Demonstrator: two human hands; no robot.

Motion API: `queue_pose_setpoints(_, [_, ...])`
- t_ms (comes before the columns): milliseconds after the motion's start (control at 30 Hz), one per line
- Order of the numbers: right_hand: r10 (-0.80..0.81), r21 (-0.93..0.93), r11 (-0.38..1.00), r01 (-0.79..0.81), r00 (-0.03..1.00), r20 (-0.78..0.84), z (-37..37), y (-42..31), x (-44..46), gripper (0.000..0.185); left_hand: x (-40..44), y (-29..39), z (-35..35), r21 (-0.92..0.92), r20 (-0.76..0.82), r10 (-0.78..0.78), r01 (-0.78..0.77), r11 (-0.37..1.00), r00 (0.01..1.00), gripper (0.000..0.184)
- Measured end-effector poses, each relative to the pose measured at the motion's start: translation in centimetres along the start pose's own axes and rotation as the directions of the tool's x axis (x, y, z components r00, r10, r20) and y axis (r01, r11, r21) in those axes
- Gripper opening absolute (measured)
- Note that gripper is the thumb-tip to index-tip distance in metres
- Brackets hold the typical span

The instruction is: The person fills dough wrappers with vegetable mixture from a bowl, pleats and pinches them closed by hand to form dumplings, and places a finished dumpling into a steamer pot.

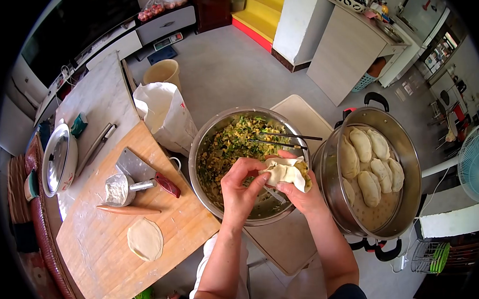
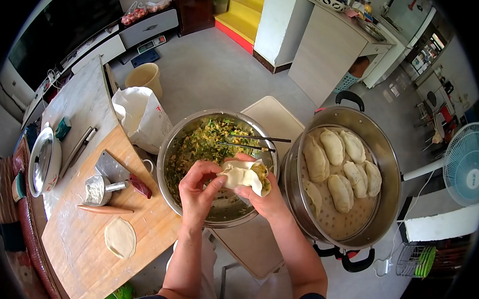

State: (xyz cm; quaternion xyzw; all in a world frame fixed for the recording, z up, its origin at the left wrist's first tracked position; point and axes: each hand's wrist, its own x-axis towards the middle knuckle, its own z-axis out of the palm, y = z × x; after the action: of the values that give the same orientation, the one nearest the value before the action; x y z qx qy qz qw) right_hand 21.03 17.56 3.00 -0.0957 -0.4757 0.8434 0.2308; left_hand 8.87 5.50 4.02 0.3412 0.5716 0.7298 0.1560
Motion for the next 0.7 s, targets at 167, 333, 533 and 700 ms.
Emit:
queue_pose_setpoints(167, [-0.001,0.044,0.999,0.001,1.000,0.001,-0.1,0.1,0.0,0.072,-0.3,0.2,0.1,0.069,-0.017,-0.016,0.018,0.997,1.000,0.015])
queue_pose_setpoints(333, [0.002,0.040,0.999,-0.001,1.000,-0.005,0.1,-0.1,0.0,0.072,-0.3,0.5,0.5,0.053,-0.030,-0.014,0.016,0.998,0.999,0.015])
queue_pose_setpoints(533, [-0.005,0.036,0.999,0.006,1.000,-0.007,0.3,-0.3,0.0,0.072,0.2,1.2,0.3,0.260,0.056,0.114,-0.125,0.958,0.992,0.019])
queue_pose_setpoints(700, [-0.019,-0.021,1.000,0.019,1.000,-0.015,0.2,-0.1,-0.1,0.072,0.4,0.9,0.1,0.286,0.095,0.141,-0.162,0.944,0.985,0.024])
